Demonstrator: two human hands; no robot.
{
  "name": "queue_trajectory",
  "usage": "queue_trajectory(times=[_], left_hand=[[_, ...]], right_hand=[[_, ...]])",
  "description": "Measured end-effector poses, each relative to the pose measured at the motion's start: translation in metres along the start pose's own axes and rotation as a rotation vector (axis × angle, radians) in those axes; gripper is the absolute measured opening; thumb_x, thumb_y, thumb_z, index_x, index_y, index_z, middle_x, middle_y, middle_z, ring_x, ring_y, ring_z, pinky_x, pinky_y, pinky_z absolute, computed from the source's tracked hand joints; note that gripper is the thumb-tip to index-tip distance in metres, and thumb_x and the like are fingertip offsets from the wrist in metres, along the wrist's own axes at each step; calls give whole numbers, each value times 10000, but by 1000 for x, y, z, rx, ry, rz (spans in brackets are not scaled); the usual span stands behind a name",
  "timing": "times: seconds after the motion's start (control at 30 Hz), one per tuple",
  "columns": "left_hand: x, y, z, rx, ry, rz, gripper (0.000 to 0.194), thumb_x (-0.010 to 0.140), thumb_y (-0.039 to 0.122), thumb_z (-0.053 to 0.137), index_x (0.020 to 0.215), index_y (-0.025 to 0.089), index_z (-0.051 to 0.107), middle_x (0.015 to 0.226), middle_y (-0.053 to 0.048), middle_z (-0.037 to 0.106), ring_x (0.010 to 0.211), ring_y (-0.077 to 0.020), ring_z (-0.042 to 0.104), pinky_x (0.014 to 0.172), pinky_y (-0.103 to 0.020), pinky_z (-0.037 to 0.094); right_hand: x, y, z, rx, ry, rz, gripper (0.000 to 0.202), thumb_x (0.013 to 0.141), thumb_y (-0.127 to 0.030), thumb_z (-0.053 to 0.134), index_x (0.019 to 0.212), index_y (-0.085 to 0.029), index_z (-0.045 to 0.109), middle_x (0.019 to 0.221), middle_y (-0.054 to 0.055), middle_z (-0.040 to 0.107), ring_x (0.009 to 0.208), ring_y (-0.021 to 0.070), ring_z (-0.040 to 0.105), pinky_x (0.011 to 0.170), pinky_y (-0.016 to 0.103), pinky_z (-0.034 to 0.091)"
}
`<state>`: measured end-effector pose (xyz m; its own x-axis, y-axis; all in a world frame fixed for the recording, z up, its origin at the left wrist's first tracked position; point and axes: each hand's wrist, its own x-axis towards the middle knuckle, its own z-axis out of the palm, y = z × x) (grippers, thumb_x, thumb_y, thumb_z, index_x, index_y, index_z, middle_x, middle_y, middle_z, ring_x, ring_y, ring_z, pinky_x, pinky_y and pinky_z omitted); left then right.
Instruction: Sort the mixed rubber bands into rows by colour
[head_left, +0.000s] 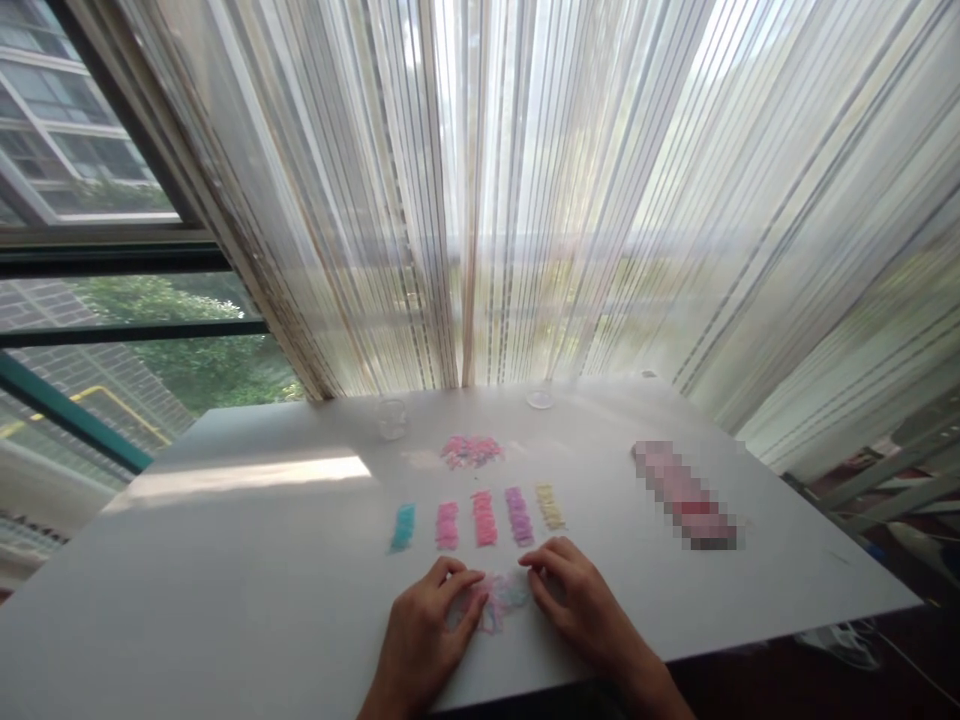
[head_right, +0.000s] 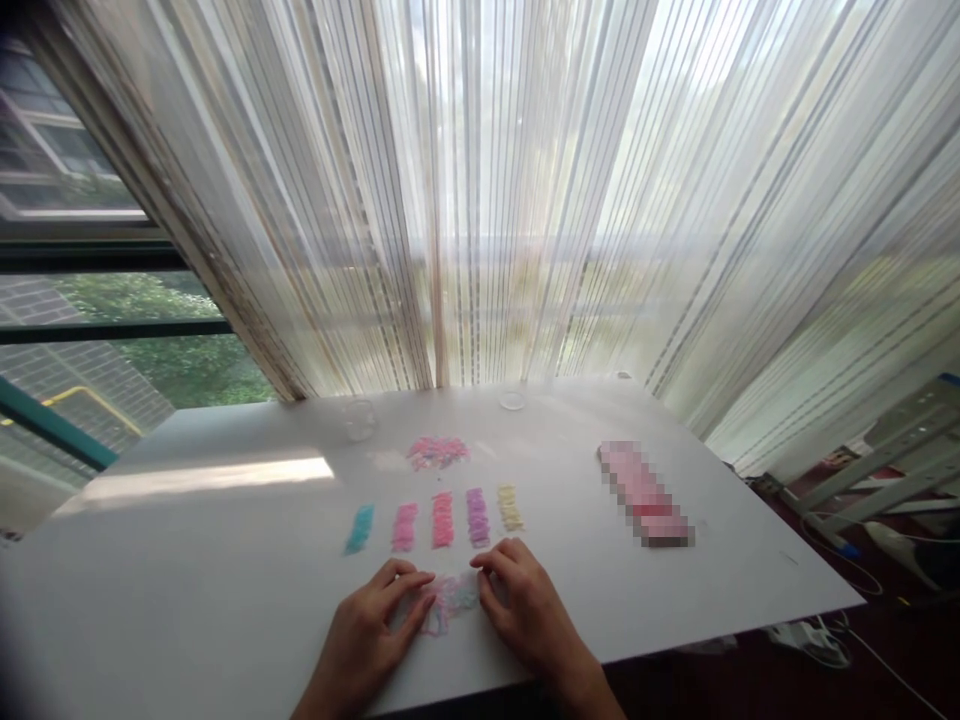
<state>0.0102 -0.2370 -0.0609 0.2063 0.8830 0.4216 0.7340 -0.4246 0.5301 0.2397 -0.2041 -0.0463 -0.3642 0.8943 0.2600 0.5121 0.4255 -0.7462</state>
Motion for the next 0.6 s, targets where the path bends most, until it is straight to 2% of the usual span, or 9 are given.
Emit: queue_trajectory(times=[0.37,0.6], left_hand=[[3,6,-3,-53,-43,-55,167,961,277,571,1014,266,729,904,-17,710,793,-156,711,737,-230,573],[3,6,-5,-60,-64,-68,169,955,263,577,1020,276,733,930,-10,707,806,-159,711,747,-240,570]], right_hand=[[17,2,19,-87,-63,-160,233,938,-106,545,1052,-234,702,942,64,679,918,238,633,830,382,537],[13,3,19,-107,-85,-168,229,933,-94,566,1036,-242,708,937,54,679,926,239,621,848,394,523]])
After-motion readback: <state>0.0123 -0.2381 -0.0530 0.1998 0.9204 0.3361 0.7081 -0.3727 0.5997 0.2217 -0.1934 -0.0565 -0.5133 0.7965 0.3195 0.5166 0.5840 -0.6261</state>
